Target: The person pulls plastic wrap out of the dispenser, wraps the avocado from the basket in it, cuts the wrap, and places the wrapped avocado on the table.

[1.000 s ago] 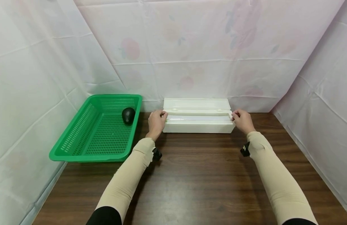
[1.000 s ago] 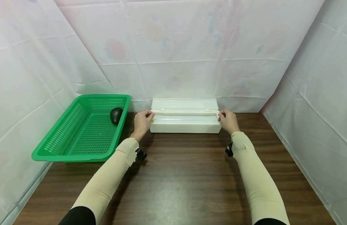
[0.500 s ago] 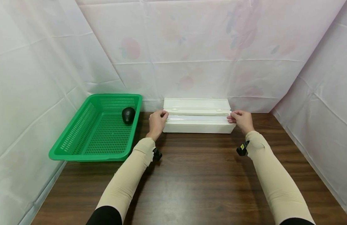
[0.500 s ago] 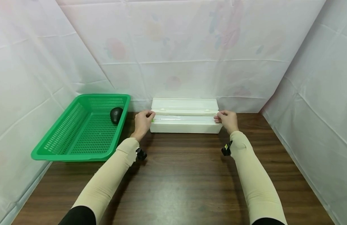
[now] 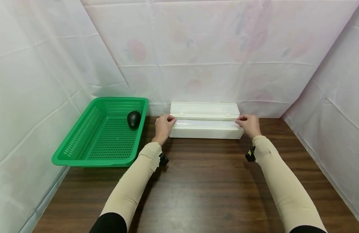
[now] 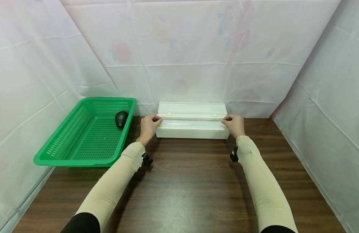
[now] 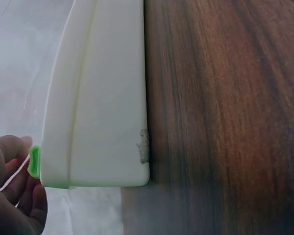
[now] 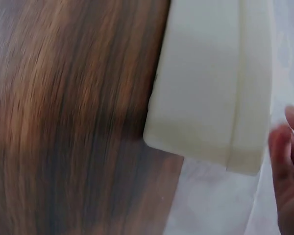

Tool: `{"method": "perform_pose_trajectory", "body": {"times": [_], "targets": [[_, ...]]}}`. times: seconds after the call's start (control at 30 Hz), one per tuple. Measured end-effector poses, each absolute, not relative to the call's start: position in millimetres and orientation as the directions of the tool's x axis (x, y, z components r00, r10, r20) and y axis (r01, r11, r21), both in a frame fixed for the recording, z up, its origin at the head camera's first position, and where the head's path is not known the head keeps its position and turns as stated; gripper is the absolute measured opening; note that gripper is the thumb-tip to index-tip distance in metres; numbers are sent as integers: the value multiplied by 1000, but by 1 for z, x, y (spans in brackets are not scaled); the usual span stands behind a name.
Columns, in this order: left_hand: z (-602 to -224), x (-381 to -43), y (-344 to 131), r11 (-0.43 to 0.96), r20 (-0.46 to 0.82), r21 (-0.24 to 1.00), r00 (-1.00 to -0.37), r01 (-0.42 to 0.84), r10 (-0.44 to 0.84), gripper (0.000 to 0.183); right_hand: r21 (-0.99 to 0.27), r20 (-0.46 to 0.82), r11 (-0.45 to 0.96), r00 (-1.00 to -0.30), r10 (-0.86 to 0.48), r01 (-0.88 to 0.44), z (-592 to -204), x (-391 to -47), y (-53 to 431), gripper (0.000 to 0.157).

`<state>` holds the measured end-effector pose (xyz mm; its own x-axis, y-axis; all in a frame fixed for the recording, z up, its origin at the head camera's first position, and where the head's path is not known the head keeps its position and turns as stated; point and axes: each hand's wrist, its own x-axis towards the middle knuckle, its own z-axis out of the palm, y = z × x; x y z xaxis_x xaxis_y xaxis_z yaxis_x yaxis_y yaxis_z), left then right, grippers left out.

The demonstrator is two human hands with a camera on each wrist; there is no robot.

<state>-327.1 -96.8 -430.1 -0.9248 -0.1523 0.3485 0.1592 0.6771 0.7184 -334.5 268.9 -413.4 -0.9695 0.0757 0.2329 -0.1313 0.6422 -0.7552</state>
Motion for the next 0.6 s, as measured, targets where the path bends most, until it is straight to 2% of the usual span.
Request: {"method": "perform_pose_trajectory", "body": {"times": [0.07,0.13,0.4,0.5,0.6], "targets": [[-430,-327,-96,684,355,712,-923,161,-152,16,-677,299,721,-950,87,-147,-413,-334,267,14],[-430,-328,-96,689,368,706,-916,166,-156,15,-653,332,742,-939,96,-154,-413,-334,265,13],[-430,-331,-93,661,416,720,-894,211,-168,8,-689,347,702,-932,104,-179,-415,-337,262,16],[-430,-333,-93,656,417,720,-897,228,-146,12,-634,370,739,-928,35,-225,-416,-337,265,22],[-430,-332,-94,663,398,713,-910,228,-115,16,-501,399,812,-912,-90,-300,-416,-338,268,22]]}}
